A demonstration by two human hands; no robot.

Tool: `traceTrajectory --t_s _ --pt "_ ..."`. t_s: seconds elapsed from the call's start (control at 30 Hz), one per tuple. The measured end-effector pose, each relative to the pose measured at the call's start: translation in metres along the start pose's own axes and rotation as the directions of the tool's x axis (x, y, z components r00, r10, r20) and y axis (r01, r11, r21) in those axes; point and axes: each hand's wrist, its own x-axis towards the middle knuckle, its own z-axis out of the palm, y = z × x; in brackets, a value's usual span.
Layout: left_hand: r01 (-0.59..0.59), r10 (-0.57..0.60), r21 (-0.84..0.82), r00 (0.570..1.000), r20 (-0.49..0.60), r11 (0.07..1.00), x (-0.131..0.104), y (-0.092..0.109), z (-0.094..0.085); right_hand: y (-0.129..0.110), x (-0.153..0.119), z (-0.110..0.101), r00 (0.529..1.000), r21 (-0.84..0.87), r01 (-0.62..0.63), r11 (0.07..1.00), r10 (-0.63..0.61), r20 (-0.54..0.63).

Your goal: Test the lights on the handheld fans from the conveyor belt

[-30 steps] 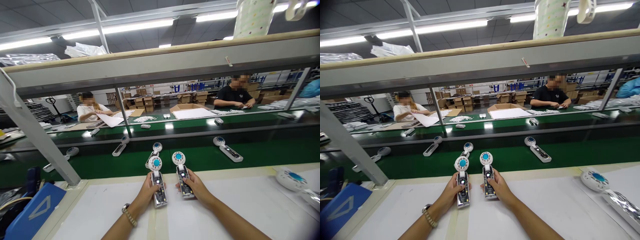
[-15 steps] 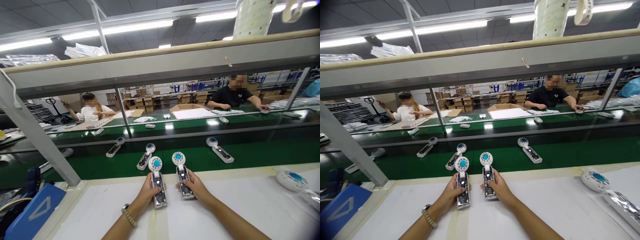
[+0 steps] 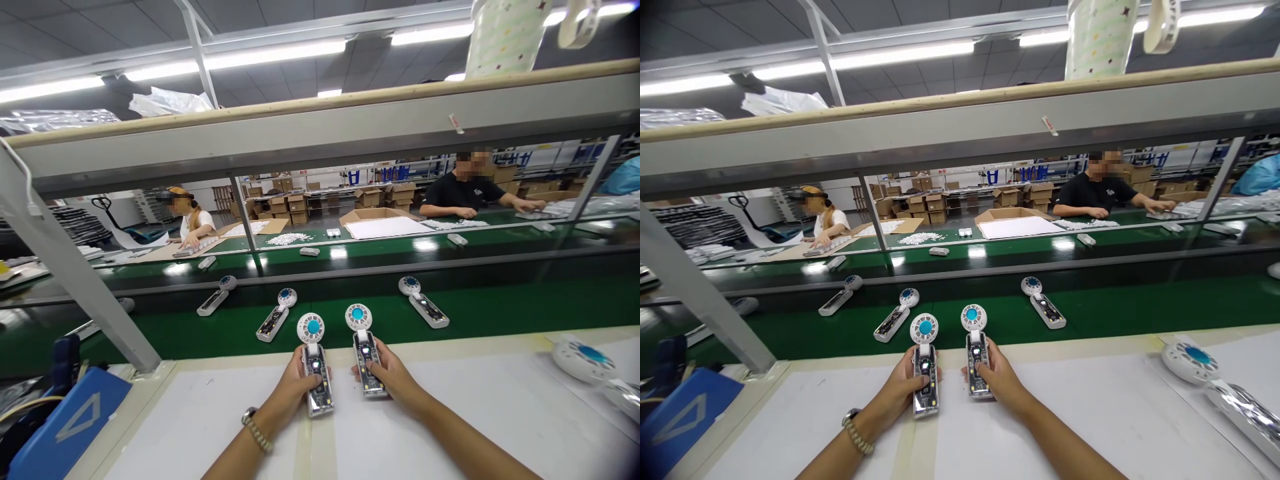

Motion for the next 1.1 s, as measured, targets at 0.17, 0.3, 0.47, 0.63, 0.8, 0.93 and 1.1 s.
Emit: traceTrajectory --t_s 0.17,0.3,0.47,0.63,0.8,0.93,1.1 --pt "0.006 -0.006 -0.008 1.000 -0.011 1.000 0.001 0.000 0.000 0.001 0.000 0.000 1.000 0.018 0.014 1.000 -0.014 0.010" --pt "0.004 -0.004 -0.012 1.000 -0.013 1.000 0.001 -0.002 -0.001 0.001 0.002 0.001 1.000 0.006 0.002 1.000 -0.002 0.007" --pt "-0.005 0.004 -0.014 1.000 -0.007 1.000 0.002 -0.004 -0.003 0.002 0.002 0.000 1.000 0.003 0.017 1.000 -0.017 0.018" --pt "0.003 -0.003 -0.023 1.000 -0.008 1.000 0.002 -0.004 -0.004 0.005 0.003 -0.001 1.000 0.006 0.008 1.000 -0.008 0.024" --pt "0.003 -0.005 -0.053 0.999 -0.033 0.999 0.003 -0.004 -0.002 0.004 0.004 0.000 1.000 0.017 0.022 1.000 -0.022 0.006" --pt "0.001 -0.011 -0.105 0.995 -0.095 0.994 0.004 0.000 0.002 -0.003 -0.001 0.000 0.996 0.106 0.014 0.994 -0.023 0.082" --pt "0.128 -0.139 -0.137 0.987 -0.079 0.982 0.003 0.004 0.004 -0.008 -0.008 0.000 0.968 0.218 -0.152 0.964 0.102 0.228"
